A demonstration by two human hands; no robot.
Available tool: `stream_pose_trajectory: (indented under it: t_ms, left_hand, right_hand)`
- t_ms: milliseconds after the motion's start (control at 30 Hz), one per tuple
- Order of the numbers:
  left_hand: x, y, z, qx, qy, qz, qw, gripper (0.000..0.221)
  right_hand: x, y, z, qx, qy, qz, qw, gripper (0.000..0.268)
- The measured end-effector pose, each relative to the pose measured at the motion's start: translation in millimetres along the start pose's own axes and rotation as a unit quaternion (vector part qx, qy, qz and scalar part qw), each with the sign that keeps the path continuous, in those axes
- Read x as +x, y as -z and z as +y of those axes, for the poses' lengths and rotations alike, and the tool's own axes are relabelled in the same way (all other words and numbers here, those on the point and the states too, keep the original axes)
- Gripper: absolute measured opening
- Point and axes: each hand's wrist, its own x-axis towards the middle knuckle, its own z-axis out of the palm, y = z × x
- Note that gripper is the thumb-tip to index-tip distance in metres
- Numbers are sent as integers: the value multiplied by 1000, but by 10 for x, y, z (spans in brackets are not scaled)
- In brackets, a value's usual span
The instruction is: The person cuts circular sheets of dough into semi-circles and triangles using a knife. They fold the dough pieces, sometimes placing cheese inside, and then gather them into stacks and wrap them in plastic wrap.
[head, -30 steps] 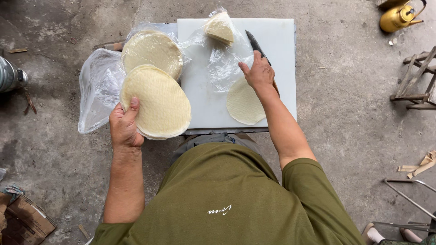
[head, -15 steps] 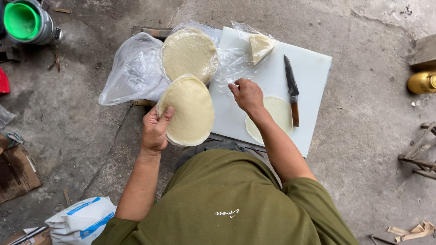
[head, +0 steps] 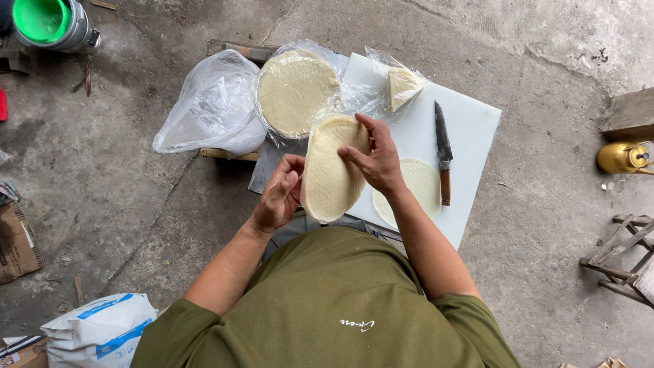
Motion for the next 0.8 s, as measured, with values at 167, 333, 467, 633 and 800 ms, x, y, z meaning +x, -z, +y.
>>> stream_pose_trajectory:
  t_ms: [167,333,467,633,800]
  left_hand:
    - [193,-162,3,55,45,57,996,46]
    - [224,-118,-71,11,60,102,993,38]
    - [217,-17,-172,-13,49,115,992,25]
    - [256,40,-298,26,39,129,991,19]
    - [255,85,-343,19,39,137,990,20]
  right_hand:
    - [-51,-27,-54,-133,115,56,983,65]
    - [-52,-126,-192,-250,182,91,947,62]
    - [-102,-220,-291,-262,178,102,943,41]
    - [-213,-365,-334,-125,53,42,990,9]
    - [-260,-378,-356,-84,56,27,995,9]
